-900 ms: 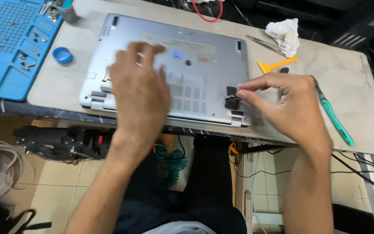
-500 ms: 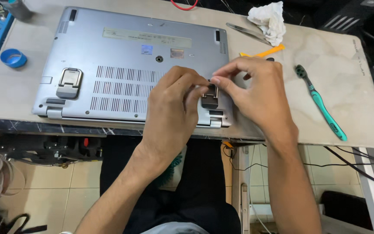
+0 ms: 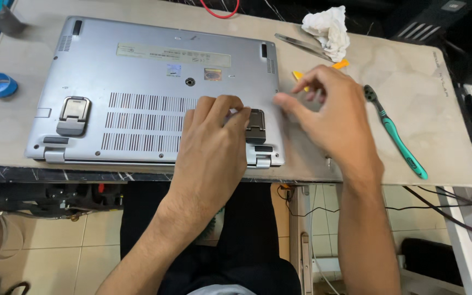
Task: The person uses a screwdriver to remove multiple screws from the bottom casing of a laptop. The screws are placed into a blue parts organizer tray. The person systematically works around the laptop base, removing screws from various locations.
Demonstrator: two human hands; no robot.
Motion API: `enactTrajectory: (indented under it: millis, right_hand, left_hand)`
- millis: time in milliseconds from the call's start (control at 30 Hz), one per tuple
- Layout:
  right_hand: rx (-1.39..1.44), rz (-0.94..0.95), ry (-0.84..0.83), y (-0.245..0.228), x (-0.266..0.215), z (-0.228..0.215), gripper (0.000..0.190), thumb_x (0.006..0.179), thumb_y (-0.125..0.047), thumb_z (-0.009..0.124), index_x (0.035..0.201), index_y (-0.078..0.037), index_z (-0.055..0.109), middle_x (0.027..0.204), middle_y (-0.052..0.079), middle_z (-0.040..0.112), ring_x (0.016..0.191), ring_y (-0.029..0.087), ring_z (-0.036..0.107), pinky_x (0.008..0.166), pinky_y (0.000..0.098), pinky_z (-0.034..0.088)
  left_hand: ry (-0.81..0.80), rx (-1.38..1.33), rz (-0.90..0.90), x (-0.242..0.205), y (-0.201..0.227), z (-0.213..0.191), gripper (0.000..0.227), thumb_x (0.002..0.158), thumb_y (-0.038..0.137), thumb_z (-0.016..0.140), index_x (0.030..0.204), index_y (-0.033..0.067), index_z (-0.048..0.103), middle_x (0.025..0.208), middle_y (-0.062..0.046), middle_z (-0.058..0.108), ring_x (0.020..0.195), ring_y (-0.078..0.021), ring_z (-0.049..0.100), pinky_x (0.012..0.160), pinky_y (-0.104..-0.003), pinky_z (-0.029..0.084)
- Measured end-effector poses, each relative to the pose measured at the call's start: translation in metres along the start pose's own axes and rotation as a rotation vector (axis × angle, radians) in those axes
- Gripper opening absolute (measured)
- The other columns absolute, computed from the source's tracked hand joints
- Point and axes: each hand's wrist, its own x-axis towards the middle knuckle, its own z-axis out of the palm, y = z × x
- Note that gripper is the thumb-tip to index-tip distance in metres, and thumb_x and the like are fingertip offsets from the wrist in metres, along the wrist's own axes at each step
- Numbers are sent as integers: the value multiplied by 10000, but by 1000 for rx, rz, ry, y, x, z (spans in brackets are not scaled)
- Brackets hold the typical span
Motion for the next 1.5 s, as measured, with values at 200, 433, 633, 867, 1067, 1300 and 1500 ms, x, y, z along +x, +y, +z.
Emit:
enactTrajectory:
  millis: [200,433,633,867,1067,1300,1500]
  right_hand:
    - [-146,256,68,52,-25,-3,529,1124,-516,852,1374,-132,586,817,-20,576,786,199,597,764,436,471]
    - [-164,94,130,64,-29,1,385,1179,-252,701,1446,-43,519,799,7,642,891,336,677,789,529,475]
    - [707,77,235,12,-67,-8,686,1165,-353,715,1678,-71,356,1029,119,744,871,135,658,703,276,536]
    - [1143,-83,107,-24,-84,16,637,1100,-217,718,1619,-69,379,1225,303,758,798,343,793,917,425,712]
    - [1269,-123,129,-14,-78,35,665,1059,-152,794,1588,-93,396,1299,288,752,813,369,800,909,458,745]
    - [1151,-87,203,-4,-71,46,427,1007,-332,882,1110,-91,545,911,139,720,604,307,764,551,347,594]
    - [916,-147,89,-7,-74,46,487,1006,-408,825,1209,-81,528,715,216,733,598,282,785,604,368,705]
  left_hand:
    - [98,80,-18,-13,12,7,249,1121,23,719,1361,9,782,1368,-107,714,1194,-338,638,980,-487,506]
    - [132,129,7,-19,12,17,380,1051,-49,726,1425,7,765,1391,-118,740,1263,-337,662,1074,-489,534]
    - [80,-549,-47,-28,27,-32,430,1217,235,558,1523,-62,615,1459,-215,719,1389,-373,667,1206,-484,574]
    - [102,-726,-59,-38,29,-59,436,1100,149,778,1487,3,641,1353,-158,817,1148,-273,862,1032,-373,715]
    - [246,-650,-31,-41,12,-63,271,1120,-13,765,1384,-6,705,1289,-141,849,1089,-262,872,958,-336,724]
    - [271,-630,-63,-37,7,-66,159,1140,182,713,1086,37,748,940,-54,849,835,-186,862,671,-283,614]
    - [267,-555,-146,-37,-1,-61,333,1160,249,679,892,51,671,673,-16,660,535,-132,551,500,-300,412]
